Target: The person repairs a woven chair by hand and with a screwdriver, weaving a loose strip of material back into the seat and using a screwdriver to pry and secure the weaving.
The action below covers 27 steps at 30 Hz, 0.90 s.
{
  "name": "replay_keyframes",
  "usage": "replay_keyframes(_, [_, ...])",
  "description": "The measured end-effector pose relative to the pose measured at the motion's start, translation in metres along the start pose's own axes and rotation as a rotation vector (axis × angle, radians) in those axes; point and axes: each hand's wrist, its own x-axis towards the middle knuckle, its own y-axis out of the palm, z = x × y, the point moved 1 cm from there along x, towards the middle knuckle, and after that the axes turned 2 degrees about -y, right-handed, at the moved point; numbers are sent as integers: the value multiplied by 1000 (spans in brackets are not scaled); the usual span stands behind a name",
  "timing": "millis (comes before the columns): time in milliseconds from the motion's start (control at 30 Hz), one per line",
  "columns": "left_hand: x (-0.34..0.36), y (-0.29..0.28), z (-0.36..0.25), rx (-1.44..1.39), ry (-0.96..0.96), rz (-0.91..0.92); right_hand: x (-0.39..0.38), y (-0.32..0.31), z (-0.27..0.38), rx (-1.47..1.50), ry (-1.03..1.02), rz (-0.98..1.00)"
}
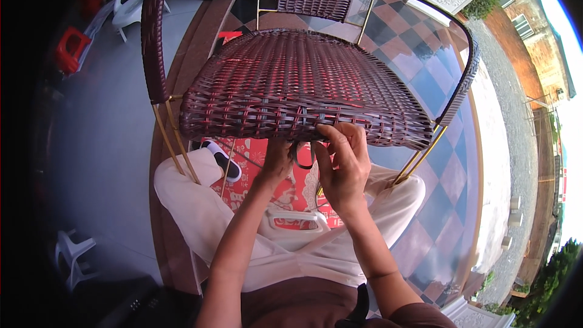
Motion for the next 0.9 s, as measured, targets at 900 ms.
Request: replay_keyframes(900, [2,-10,-7,1001,427,167,55,-43,36,914,311,274])
